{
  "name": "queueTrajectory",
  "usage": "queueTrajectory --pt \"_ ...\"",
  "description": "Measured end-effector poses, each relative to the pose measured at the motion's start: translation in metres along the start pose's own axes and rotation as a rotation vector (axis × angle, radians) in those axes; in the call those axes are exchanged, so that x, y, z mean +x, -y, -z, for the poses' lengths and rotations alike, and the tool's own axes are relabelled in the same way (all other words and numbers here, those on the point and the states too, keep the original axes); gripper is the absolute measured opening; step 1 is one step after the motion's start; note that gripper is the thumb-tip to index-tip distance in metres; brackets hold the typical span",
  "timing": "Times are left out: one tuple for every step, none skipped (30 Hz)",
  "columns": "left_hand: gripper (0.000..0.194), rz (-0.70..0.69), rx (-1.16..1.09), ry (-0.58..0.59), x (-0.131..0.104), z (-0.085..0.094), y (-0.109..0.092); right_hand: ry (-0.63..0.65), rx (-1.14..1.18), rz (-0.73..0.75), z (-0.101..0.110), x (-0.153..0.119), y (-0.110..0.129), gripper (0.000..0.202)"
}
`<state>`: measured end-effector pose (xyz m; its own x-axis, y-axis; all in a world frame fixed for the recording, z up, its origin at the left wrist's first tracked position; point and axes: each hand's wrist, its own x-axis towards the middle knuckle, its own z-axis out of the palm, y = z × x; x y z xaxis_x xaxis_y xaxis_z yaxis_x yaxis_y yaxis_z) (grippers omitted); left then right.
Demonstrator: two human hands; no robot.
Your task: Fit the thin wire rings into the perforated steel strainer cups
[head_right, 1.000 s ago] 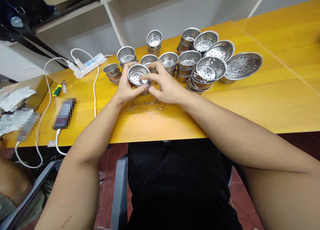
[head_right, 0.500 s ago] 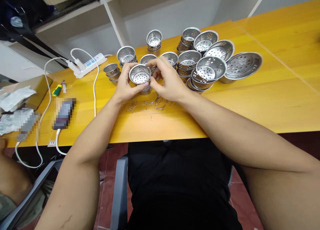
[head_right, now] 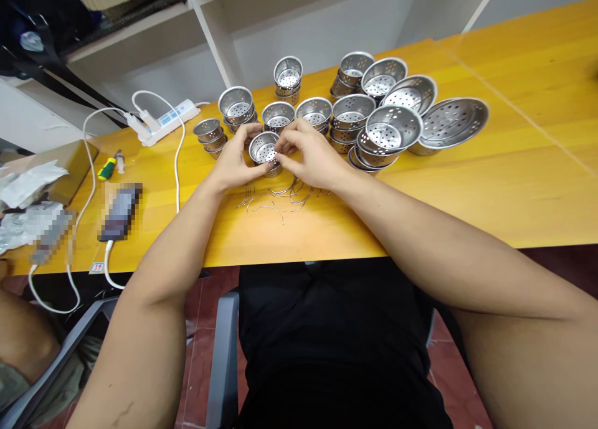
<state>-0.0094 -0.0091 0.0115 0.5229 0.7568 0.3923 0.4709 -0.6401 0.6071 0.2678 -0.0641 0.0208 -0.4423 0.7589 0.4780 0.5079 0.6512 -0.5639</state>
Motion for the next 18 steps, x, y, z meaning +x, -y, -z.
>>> queueTrajectory --pt "0.112 0.004 0.0 0.009 0.0 0.0 0.0 0.009 -0.003 0.003 0.0 0.0 -0.001 0.032" --pt "0.111 0.01 0.001 0.017 0.0 0.0 0.001 0.016 -0.005 0.005 0.0 0.0 -0.002 0.031" --pt "0.111 0.017 0.001 0.024 0.0 0.0 0.002 0.022 -0.004 0.004 0.0 0.0 -0.003 0.031" --pt "0.11 0.023 0.002 0.031 0.0 0.0 0.002 0.025 0.002 0.001 0.0 0.0 -0.004 0.03" --pt "0.109 0.028 0.002 0.038 0.0 -0.001 0.003 0.027 0.01 -0.004 0.0 0.0 -0.004 0.029" --pt "0.108 0.032 0.001 0.045 0.0 -0.001 0.004 0.027 0.021 -0.011 0.0 0.0 -0.004 0.028" --pt "0.107 0.036 0.0 0.05 0.0 -0.001 0.004 0.028 0.03 -0.016 0.0 0.0 -0.004 0.028" --pt "0.106 0.04 0.001 0.055 0.0 -0.001 0.005 0.028 0.038 -0.02 0.0 0.0 -0.004 0.027" --pt "0.105 0.043 0.004 0.059 0.0 -0.001 0.005 0.029 0.043 -0.022 0.0 0.0 -0.004 0.026" --pt "0.104 0.043 0.01 0.061 0.0 -0.001 0.004 0.029 0.047 -0.022 0.0 0.0 -0.004 0.025" --pt "0.104 0.041 0.023 0.061 -0.001 0.0 0.003 0.029 0.051 -0.02 0.0 0.0 -0.004 0.024" --pt "0.105 0.036 0.042 0.058 -0.001 0.001 0.0 0.027 0.055 -0.019 -0.001 0.0 -0.004 0.024" --pt "0.106 0.03 0.067 0.049 -0.002 0.003 -0.003 0.024 0.058 -0.018 -0.001 0.0 -0.004 0.024" --pt "0.105 0.025 0.098 0.031 -0.003 0.005 -0.008 0.021 0.059 -0.02 -0.001 0.0 -0.004 0.024" --pt "0.102 0.022 0.13 0.002 -0.003 0.008 -0.013 0.016 0.056 -0.022 -0.002 0.0 -0.004 0.025" --pt "0.094 0.023 0.161 -0.038 -0.004 0.012 -0.018 0.009 0.049 -0.024 -0.002 0.0 -0.004 0.025" --pt "0.084 0.028 0.187 -0.091 -0.005 0.018 -0.022 0.001 0.037 -0.025 -0.003 0.0 -0.004 0.026" --pt "0.073 0.035 0.205 -0.152 -0.006 0.023 -0.024 -0.009 0.024 -0.025 -0.003 0.0 -0.003 0.028"
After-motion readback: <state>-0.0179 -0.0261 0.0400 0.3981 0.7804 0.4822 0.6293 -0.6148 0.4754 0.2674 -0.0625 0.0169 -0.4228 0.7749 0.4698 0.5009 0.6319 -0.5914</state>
